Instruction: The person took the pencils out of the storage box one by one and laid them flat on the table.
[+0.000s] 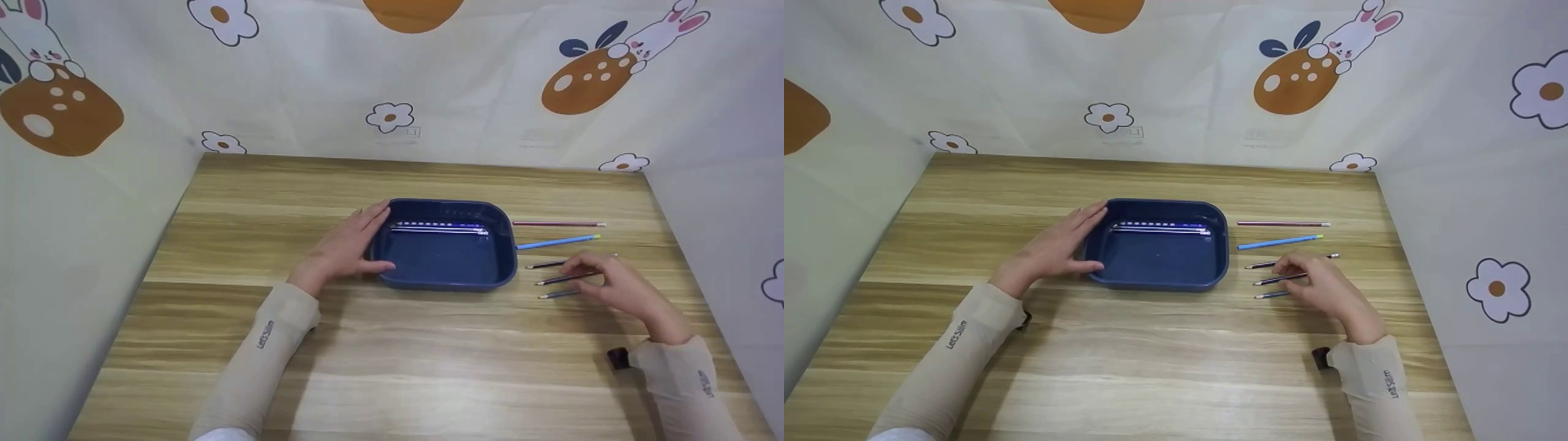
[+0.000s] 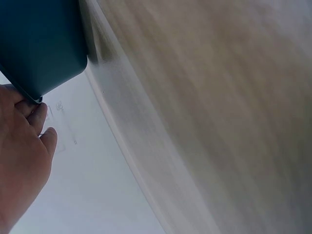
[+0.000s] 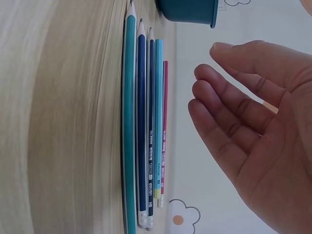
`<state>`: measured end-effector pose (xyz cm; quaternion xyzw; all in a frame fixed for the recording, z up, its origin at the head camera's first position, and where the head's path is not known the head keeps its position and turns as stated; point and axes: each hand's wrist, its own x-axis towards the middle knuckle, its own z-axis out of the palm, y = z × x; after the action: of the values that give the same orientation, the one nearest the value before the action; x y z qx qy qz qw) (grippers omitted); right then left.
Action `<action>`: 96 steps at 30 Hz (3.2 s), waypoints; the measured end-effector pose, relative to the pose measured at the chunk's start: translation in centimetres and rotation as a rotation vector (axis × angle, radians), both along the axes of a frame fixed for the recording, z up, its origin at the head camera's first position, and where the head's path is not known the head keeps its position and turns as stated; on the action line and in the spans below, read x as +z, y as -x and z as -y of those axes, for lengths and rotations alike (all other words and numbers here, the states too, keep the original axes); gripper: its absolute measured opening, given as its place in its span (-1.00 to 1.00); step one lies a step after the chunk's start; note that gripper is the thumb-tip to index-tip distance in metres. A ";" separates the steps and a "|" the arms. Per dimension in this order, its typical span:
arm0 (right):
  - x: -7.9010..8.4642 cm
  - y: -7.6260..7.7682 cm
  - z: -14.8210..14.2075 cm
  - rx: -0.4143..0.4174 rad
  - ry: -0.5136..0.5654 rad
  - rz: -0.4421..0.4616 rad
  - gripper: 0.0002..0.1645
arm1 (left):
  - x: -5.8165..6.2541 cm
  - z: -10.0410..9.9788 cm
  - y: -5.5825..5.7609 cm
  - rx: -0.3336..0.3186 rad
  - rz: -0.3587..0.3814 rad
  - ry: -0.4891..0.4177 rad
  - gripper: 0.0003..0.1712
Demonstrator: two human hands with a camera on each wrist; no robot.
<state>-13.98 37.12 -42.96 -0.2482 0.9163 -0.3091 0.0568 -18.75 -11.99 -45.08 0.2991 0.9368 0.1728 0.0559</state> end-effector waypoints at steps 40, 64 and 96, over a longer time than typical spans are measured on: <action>1.0 0.9 2.7 0.090 0.067 -0.032 -0.81 | 0.1 0.1 0.2 -0.041 -0.089 0.086 0.24; 1.4 2.4 7.0 0.107 0.089 0.012 -0.80 | 0.0 0.1 0.0 -0.041 -0.094 0.063 0.23; 1.0 4.5 12.7 0.190 0.158 -0.054 -0.69 | -0.3 0.2 0.0 -0.037 -0.087 0.018 0.22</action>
<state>-18.52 24.44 -41.97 -0.3458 0.8627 -0.3668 0.0411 -18.76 -12.17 -45.40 0.3230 0.9342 0.1502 0.0208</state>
